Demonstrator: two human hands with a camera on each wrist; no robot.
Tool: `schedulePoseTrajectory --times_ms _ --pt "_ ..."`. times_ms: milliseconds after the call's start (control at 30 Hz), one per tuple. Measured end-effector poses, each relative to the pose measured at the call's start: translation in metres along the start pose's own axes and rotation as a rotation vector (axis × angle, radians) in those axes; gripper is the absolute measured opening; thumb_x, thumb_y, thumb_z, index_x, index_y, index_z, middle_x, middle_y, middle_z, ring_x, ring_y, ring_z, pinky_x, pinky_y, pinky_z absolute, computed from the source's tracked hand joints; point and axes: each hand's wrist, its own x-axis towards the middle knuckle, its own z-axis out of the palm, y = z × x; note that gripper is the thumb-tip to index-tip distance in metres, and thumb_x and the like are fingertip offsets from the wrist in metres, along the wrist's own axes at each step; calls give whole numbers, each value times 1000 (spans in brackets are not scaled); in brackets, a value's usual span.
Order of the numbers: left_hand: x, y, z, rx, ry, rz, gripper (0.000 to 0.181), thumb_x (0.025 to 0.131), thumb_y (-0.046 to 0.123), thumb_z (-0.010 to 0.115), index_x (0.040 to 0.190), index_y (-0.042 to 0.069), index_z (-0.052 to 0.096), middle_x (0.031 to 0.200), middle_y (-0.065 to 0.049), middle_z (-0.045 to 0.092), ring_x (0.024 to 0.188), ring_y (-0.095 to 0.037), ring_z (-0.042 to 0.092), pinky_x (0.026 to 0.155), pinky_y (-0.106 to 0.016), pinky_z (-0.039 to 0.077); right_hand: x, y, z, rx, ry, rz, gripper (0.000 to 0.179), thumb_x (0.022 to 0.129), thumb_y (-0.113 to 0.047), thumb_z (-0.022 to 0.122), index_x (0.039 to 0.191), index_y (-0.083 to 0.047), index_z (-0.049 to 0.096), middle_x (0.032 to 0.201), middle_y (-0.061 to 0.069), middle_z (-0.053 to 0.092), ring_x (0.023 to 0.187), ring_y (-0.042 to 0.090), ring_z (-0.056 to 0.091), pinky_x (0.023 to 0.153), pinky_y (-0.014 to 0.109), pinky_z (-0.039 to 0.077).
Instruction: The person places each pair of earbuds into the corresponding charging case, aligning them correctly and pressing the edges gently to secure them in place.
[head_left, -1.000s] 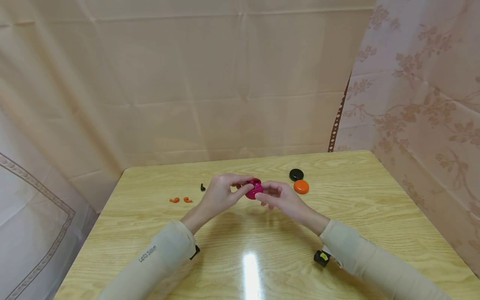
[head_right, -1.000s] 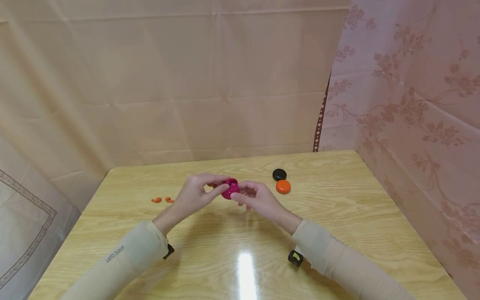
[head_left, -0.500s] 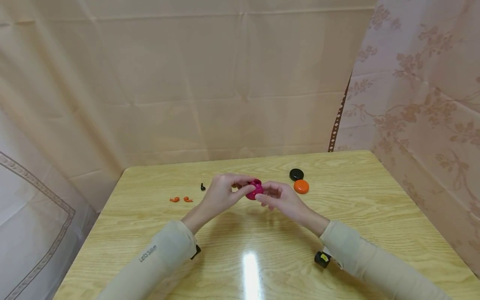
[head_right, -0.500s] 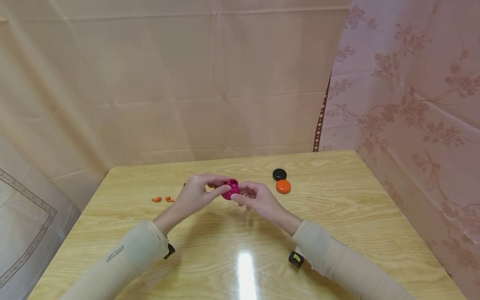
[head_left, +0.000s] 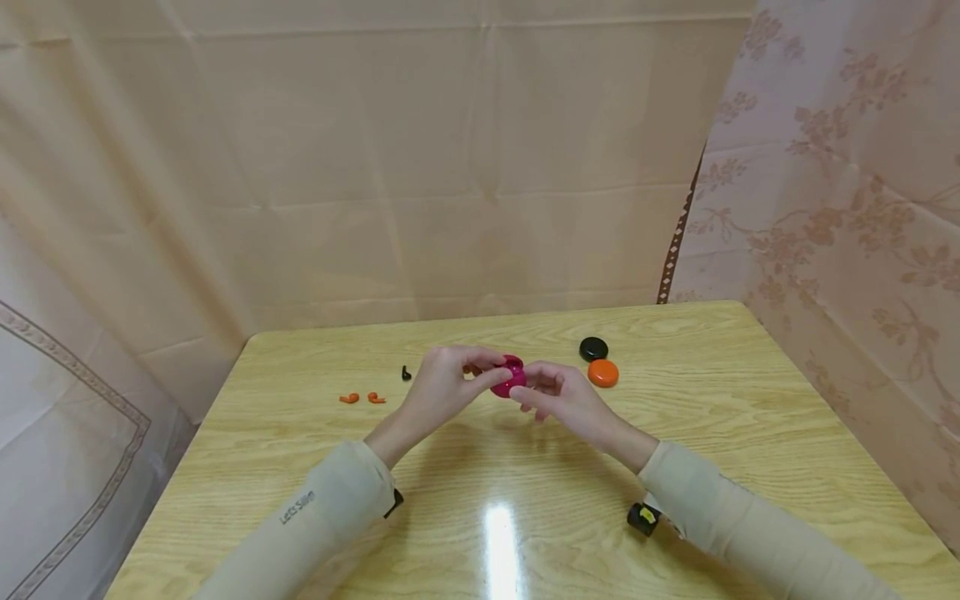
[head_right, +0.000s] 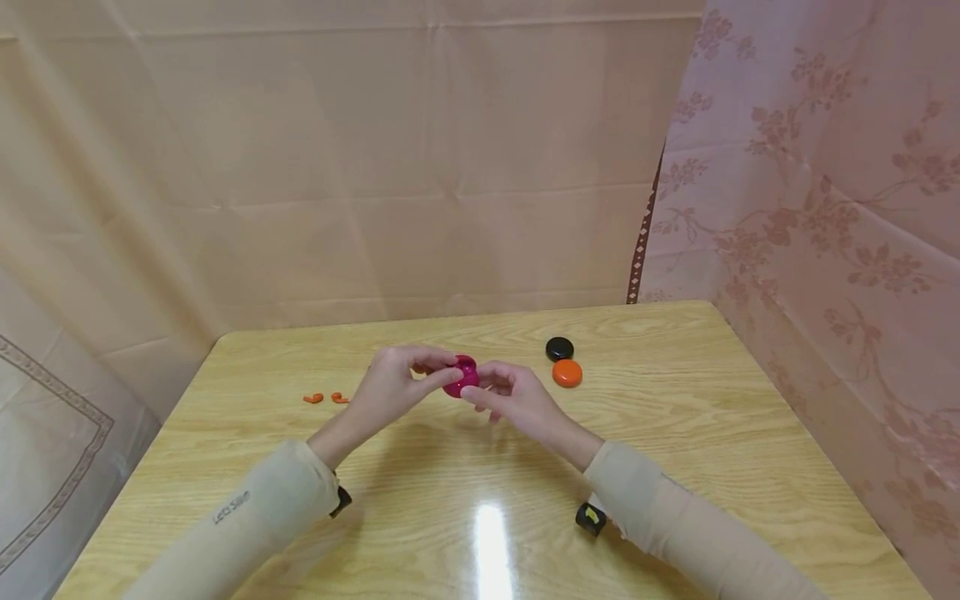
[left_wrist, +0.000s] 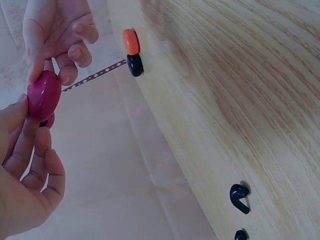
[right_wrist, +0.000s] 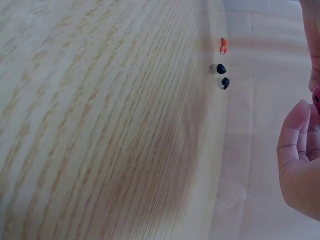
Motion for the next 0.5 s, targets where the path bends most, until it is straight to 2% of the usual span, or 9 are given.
schedulePoseTrajectory --times_ms 233,500 --pt "-2 -3 1 10 38 47 16 90 19 80 104 10 79 98 2 75 75 -8 62 60 -25 52 1 0 -1 9 5 4 34 96 -29 74 121 -8 67 104 15 72 97 55 60 72 37 60" --pt "-4 -7 2 19 47 72 17 91 19 79 105 9 78 95 2 74 71 -8 60 58 -25 52 0 0 0 11 4 1 33 96 -27 73 122 -7 67 102 12 72 96 55 60 72 39 59"
